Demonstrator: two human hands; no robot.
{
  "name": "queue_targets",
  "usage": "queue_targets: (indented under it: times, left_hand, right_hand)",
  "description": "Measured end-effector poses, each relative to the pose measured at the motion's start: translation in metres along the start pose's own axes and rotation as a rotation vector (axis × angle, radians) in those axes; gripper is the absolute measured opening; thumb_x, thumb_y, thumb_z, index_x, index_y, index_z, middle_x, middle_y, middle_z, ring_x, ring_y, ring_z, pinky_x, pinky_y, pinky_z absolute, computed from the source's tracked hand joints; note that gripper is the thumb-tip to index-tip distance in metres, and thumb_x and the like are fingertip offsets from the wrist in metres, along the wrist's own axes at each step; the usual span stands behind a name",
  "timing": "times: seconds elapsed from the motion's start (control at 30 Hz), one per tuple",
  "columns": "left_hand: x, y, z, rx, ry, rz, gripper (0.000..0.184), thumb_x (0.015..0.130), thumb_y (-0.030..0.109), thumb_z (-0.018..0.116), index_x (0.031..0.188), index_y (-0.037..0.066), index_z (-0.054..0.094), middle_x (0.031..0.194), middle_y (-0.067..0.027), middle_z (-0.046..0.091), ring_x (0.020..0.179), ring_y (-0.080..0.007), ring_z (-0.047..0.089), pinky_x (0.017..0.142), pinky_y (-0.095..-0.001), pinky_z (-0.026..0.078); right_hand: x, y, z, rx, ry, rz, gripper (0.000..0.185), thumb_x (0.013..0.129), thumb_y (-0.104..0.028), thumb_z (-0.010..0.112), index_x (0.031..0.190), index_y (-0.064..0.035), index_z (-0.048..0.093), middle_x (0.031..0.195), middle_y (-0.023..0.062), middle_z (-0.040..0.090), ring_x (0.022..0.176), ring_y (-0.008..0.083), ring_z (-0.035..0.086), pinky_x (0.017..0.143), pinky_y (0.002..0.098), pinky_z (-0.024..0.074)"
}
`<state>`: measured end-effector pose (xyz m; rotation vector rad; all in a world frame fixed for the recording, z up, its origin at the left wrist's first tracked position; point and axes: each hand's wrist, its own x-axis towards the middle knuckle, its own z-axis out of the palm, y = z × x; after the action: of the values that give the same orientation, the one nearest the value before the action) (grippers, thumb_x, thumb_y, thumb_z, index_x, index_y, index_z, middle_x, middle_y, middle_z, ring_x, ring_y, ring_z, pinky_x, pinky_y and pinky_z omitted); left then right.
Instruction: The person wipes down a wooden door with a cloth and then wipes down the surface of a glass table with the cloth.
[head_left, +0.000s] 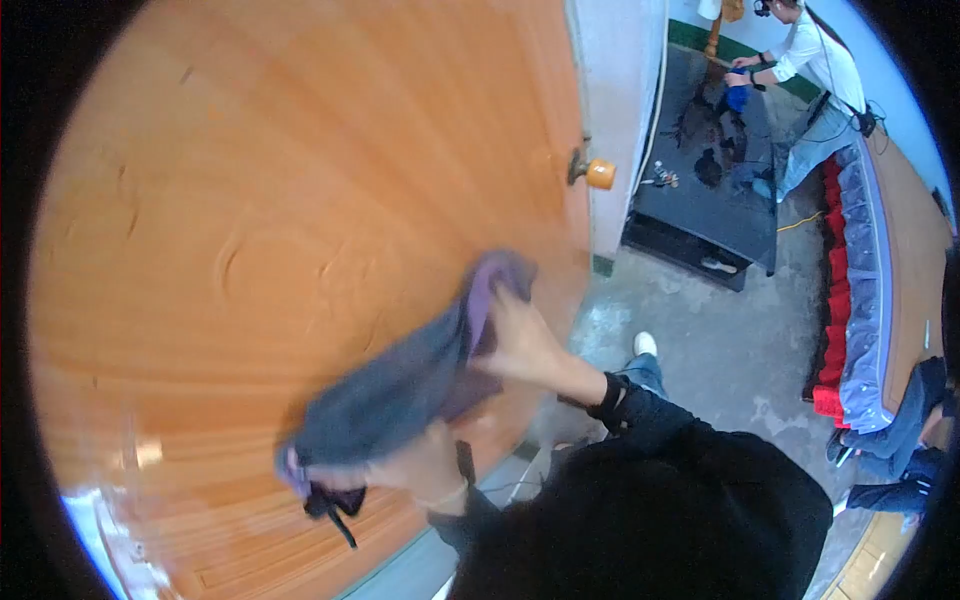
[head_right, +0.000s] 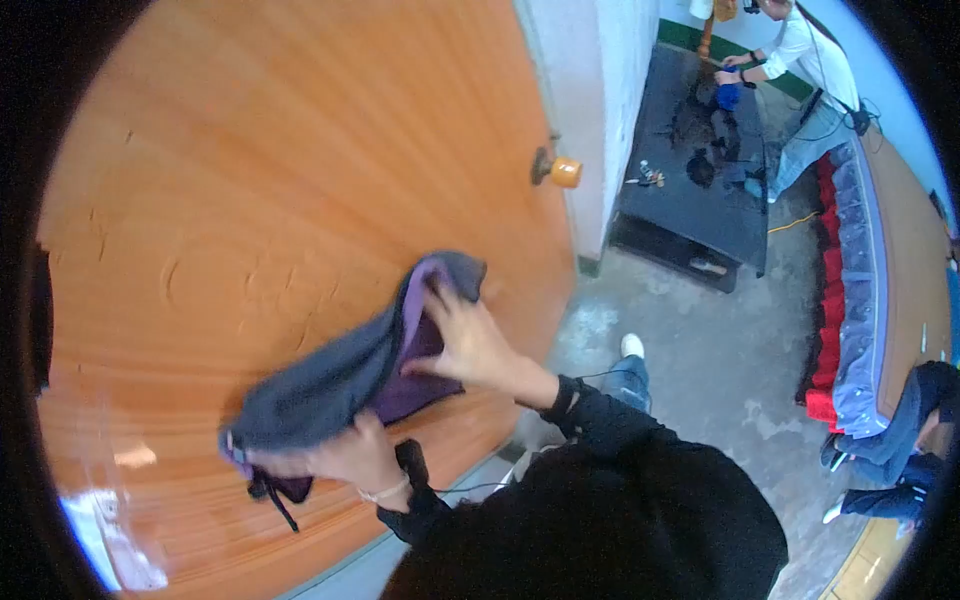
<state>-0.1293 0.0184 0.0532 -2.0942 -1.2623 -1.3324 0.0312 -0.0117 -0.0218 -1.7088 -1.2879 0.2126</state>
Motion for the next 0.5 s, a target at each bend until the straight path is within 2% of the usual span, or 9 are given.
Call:
queue_targets:
  times: [0.03, 0.07, 0.1, 0.2, 0.3, 0.33, 0.37, 0.47, 0.5]
  left_hand:
    - [0.018, 0.021, 0.013, 0.352, -0.011, 0.133, 0.07, 0.076, 0.029, 0.07, 0.131, -0.006, 0.045, 0.149, -0.0306, 0.025, 0.132, -0.0463, 0.033, 0.107, -0.0586, 0.027]
    - [0.032, 0.045, 0.033, 0.301, -0.056, 0.188, 0.07, 0.075, 0.032, 0.07, 0.131, -0.004, 0.046, 0.149, -0.03, 0.025, 0.133, -0.0473, 0.032, 0.106, -0.06, 0.028]
    - [0.043, 0.069, 0.051, 0.255, -0.1, 0.243, 0.071, 0.074, 0.034, 0.069, 0.131, -0.002, 0.047, 0.15, -0.0294, 0.024, 0.134, -0.0484, 0.03, 0.104, -0.0613, 0.03]
    - [0.068, 0.139, 0.106, 0.188, -0.115, 0.267, 0.043, 0.073, 0.03, 0.066, 0.106, 0.002, 0.065, 0.146, -0.0187, 0.039, 0.129, -0.0398, 0.04, 0.1, -0.0545, 0.039]
    - [0.077, 0.179, 0.152, 0.146, -0.054, 0.306, 0.032, 0.077, 0.026, 0.062, 0.1, 0.003, 0.066, 0.145, -0.0123, 0.043, 0.132, -0.0317, 0.04, 0.098, -0.0467, 0.042]
    - [0.077, 0.189, 0.16, 0.14, -0.108, 0.273, 0.03, 0.079, 0.024, 0.06, 0.099, 0.003, 0.066, 0.146, -0.0092, 0.043, 0.133, -0.029, 0.04, 0.093, -0.043, 0.045]
    - [0.076, 0.19, 0.17, 0.121, -0.118, 0.312, 0.041, 0.075, 0.027, 0.065, 0.103, -0.003, 0.064, 0.148, -0.0201, 0.036, 0.135, -0.0375, 0.034, 0.104, -0.0519, 0.035]
    - [0.072, 0.186, 0.178, 0.038, -0.192, 0.255, 0.037, 0.074, 0.026, 0.064, 0.101, 0.001, 0.064, 0.149, -0.0136, 0.037, 0.133, -0.0321, 0.039, 0.094, -0.047, 0.042]
    - [0.07, 0.182, 0.177, 0.018, -0.252, 0.237, 0.035, 0.074, 0.025, 0.064, 0.101, 0.002, 0.065, 0.149, -0.011, 0.037, 0.132, -0.0301, 0.042, 0.09, -0.0448, 0.045]
  right_hand:
    - [0.013, 0.03, -0.006, 0.0, 0.154, -0.062, 0.105, 0.057, -0.054, 0.083, 0.131, 0.0081, 0.041, 0.137, 0.0332, 0.038, 0.128, 0.0472, 0.038, 0.108, 0.0505, 0.0316]
    - [0.03, 0.056, -0.018, -0.062, 0.213, -0.114, 0.117, 0.053, -0.052, 0.086, 0.136, 0.0097, 0.032, 0.145, 0.0355, 0.025, 0.135, 0.0476, 0.027, 0.112, 0.0499, 0.0266]
    - [0.048, 0.08, -0.034, -0.073, 0.206, -0.124, 0.117, 0.053, -0.052, 0.086, 0.136, 0.0097, 0.032, 0.145, 0.0355, 0.025, 0.135, 0.0476, 0.027, 0.112, 0.0499, 0.0266]
    - [0.094, 0.134, -0.073, 0.099, 0.151, -0.049, 0.129, 0.049, -0.05, 0.089, 0.141, 0.0089, 0.021, 0.149, 0.0352, 0.01, 0.141, 0.0468, 0.011, 0.116, 0.0486, 0.0178]
    - [0.126, 0.189, -0.077, 0.183, 0.237, -0.106, 0.132, 0.047, -0.048, 0.09, 0.142, 0.009, 0.019, 0.15, 0.0356, 0.01, 0.141, 0.0467, 0.011, 0.116, 0.0477, 0.017]
    - [0.131, 0.198, -0.079, 0.158, 0.203, -0.065, 0.133, 0.046, -0.044, 0.092, 0.142, 0.0091, 0.017, 0.15, 0.0353, 0.008, 0.142, 0.0464, 0.01, 0.116, 0.0473, 0.0158]
    - [0.131, 0.201, -0.078, 0.154, 0.193, -0.092, 0.133, 0.046, -0.044, 0.092, 0.142, 0.0091, 0.017, 0.15, 0.0353, 0.008, 0.142, 0.0464, 0.01, 0.116, 0.0473, 0.0158]
    - [0.144, 0.201, -0.08, 0.124, 0.091, -0.108, 0.134, 0.046, -0.039, 0.093, 0.143, 0.0091, 0.014, 0.147, 0.0326, 0.016, 0.139, 0.0458, 0.019, 0.115, 0.0479, 0.0197]
    - [0.145, 0.197, -0.08, 0.16, 0.146, -0.083, 0.133, 0.047, -0.035, 0.093, 0.143, 0.0089, 0.013, 0.144, 0.0304, 0.02, 0.136, 0.044, 0.024, 0.114, 0.0469, 0.023]
